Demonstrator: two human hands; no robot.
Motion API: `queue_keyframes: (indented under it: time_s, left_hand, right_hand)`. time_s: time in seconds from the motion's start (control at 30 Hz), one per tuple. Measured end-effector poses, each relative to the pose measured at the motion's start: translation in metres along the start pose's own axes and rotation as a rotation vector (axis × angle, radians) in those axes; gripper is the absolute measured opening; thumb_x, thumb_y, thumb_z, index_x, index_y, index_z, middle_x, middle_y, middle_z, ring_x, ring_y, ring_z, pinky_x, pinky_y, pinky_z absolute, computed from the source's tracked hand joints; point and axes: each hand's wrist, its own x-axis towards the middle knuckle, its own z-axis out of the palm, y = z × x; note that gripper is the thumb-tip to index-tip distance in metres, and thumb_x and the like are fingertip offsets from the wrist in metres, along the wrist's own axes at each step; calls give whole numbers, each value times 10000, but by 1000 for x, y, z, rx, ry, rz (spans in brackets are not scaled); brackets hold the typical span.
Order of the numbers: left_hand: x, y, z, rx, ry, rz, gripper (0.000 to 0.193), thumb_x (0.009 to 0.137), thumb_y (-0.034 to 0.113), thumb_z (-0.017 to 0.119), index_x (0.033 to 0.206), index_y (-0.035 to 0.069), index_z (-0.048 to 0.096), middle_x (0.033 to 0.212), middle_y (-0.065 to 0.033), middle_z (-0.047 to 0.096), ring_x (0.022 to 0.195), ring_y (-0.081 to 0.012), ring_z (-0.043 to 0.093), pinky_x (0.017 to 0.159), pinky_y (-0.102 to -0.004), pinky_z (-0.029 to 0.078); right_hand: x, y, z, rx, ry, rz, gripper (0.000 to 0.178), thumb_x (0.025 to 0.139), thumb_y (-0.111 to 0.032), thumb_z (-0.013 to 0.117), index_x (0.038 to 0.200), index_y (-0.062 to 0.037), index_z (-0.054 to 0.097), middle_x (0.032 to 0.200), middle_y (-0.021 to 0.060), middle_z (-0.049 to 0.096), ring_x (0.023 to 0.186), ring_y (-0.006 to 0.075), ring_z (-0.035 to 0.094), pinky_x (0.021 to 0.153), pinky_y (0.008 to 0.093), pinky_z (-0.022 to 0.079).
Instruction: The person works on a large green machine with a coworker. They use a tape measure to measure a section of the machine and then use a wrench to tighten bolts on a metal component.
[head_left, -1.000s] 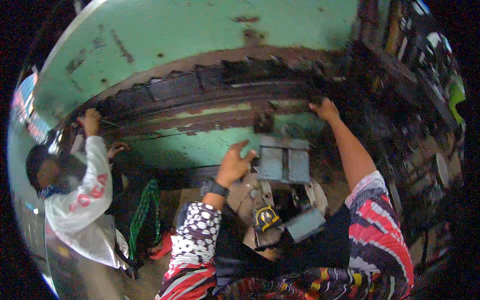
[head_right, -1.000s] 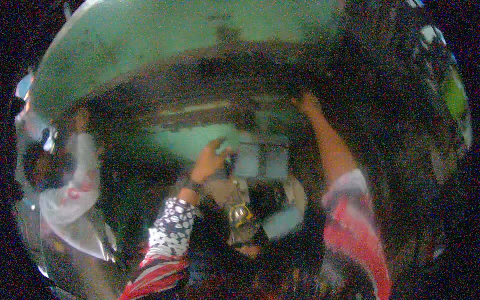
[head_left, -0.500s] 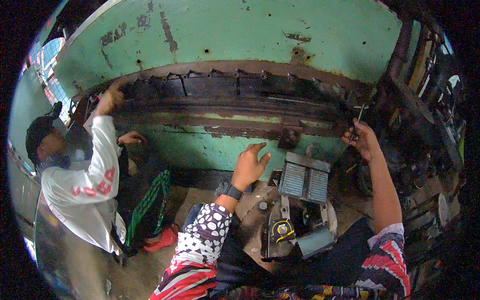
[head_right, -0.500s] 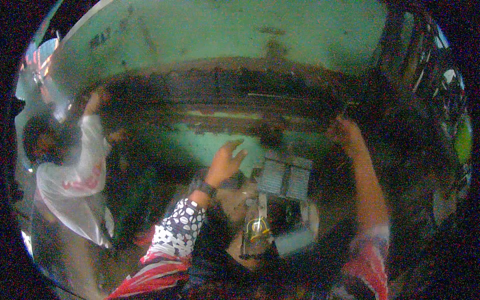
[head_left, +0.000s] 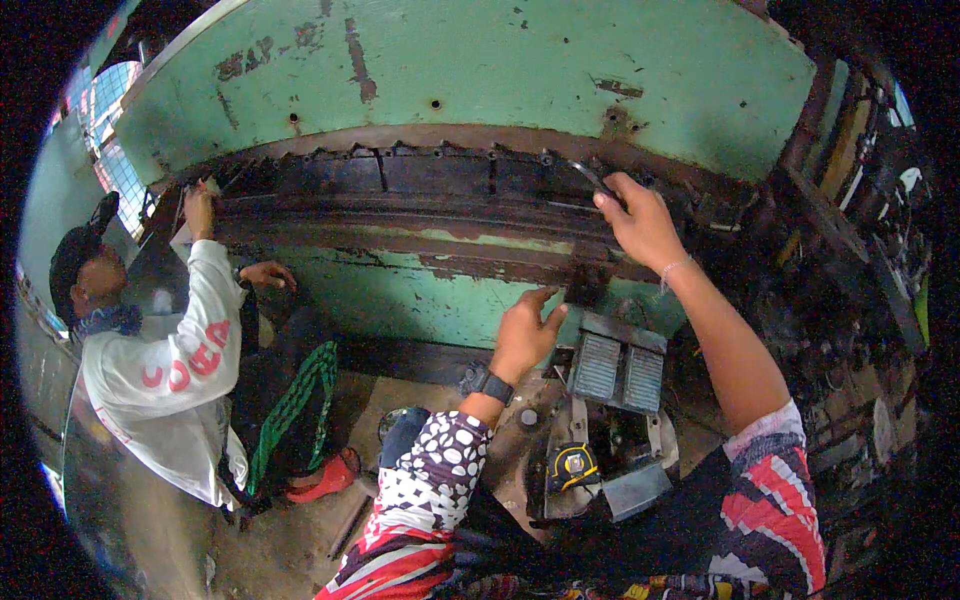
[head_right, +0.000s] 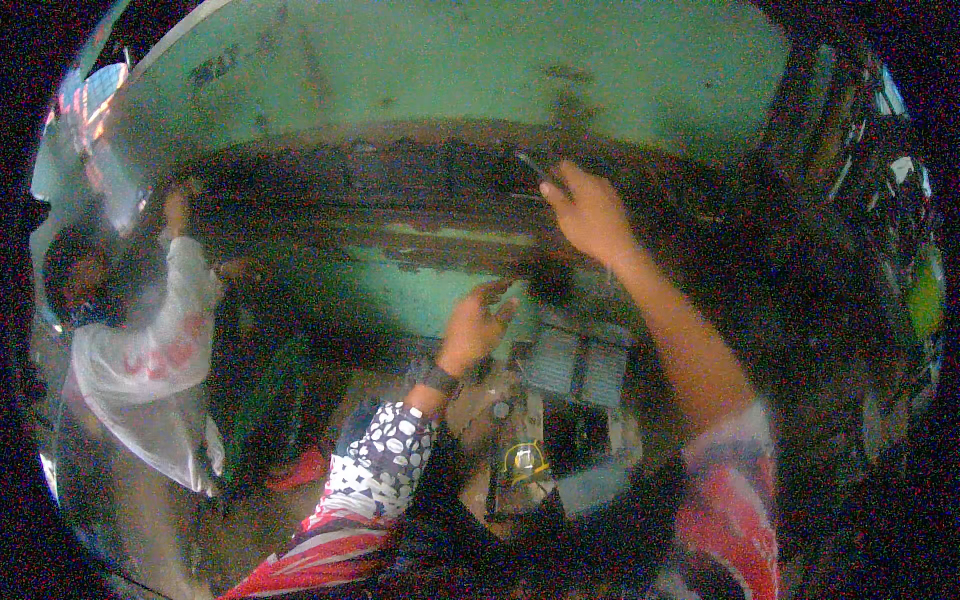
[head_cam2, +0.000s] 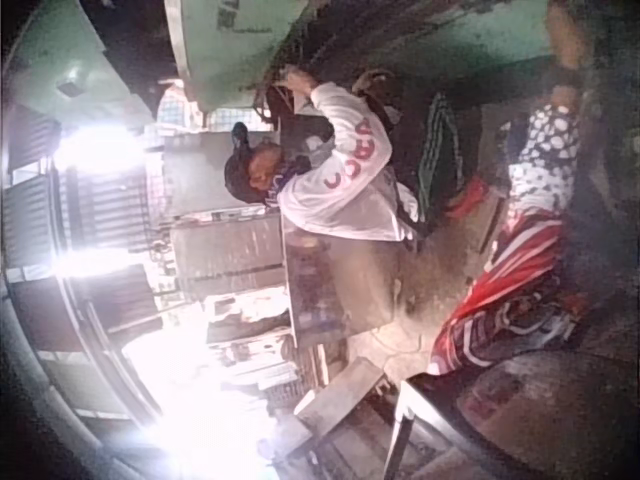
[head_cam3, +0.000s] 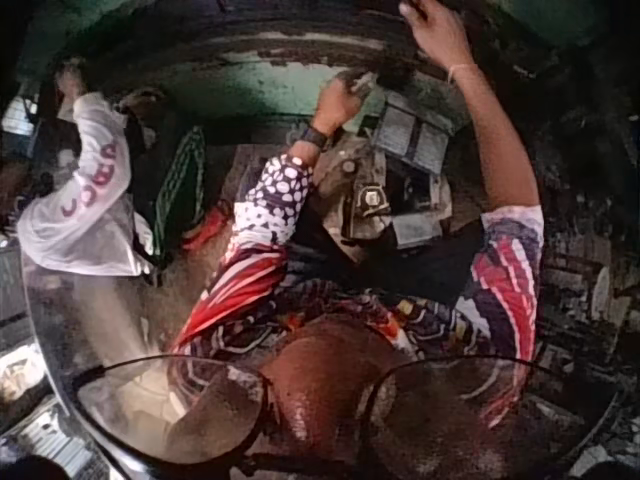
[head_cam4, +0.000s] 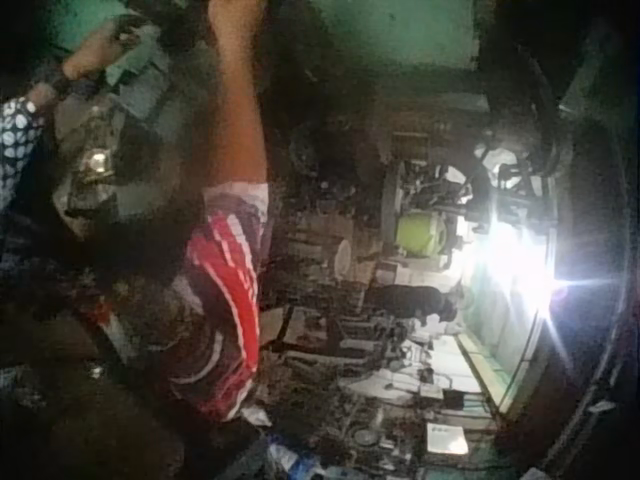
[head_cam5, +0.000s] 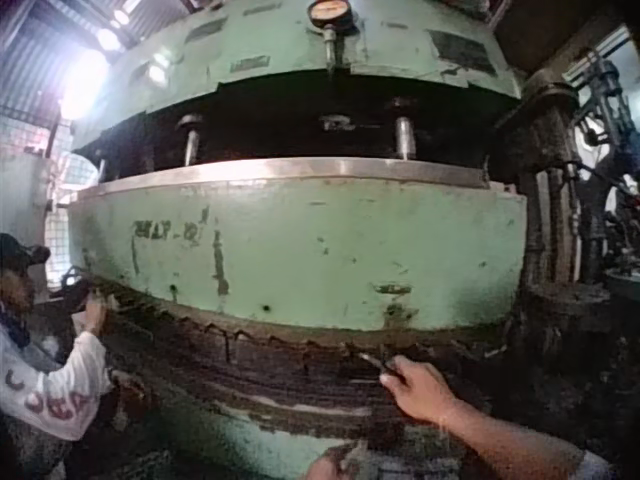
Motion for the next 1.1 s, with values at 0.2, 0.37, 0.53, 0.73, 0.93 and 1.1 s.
queue_keyframes:
  time_s: [0.2, 0.37, 0.53, 0.73, 0.93, 1.1]
  left_hand:
    - [-3, -4, -11, 119, -7, 27, 374, 907, 253, 662, 1201, 22, 651, 1126, -227, 663, 1008, -417, 642, 890, -488, 493]
    - [0, 1, -11, 120, -4, 74, 355, 913, 245, 653, 1184, 16, 656, 1110, -224, 666, 1000, -416, 642, 891, -490, 489]
    - [0, 14, -17, 123, -39, 54, 349, 909, 237, 659, 1174, 10, 659, 1096, -223, 669, 992, -410, 643, 880, -491, 490]
    - [-1, 18, -20, 115, -51, 54, 366, 906, 239, 662, 1200, 21, 650, 1117, -214, 663, 1002, -404, 638, 881, -487, 489]
    - [0, 18, -19, 128, -62, 57, 381, 909, 246, 656, 1223, 30, 641, 1151, -206, 658, 1031, -401, 633, 918, -492, 476]
    - [1, 19, -18, 108, -70, 88, 379, 911, 243, 652, 1226, 33, 639, 1155, -203, 658, 1042, -403, 630, 928, -494, 472]
  right_hand:
    - [26, -22, 3, -112, 1, -133, 322, 926, -317, 666, 1087, -39, 654, 931, 133, 678, 753, 333, 648, 703, 409, 517]
    - [39, -13, 7, -239, -41, -343, 222, 936, -258, 635, 1002, -52, 684, 875, 112, 643, 788, 340, 643, 749, 431, 525]
    - [46, 0, 17, -206, -19, -512, 186, 921, -227, 642, 978, -56, 687, 898, 106, 630, 830, 346, 629, 784, 447, 505]
    - [58, -11, 9, -364, -104, -511, 187, 927, -246, 632, 961, -73, 694, 867, 102, 593, 857, 324, 603, 771, 452, 487]
    - [79, -24, -6, -523, -229, -528, 193, 915, -285, 645, 933, -105, 712, 857, 77, 602, 892, 292, 607, 819, 425, 436]
    - [109, -58, -10, -704, -454, -458, 185, 878, -297, 688, 861, -124, 750, 845, 75, 645, 895, 281, 622, 844, 429, 408]
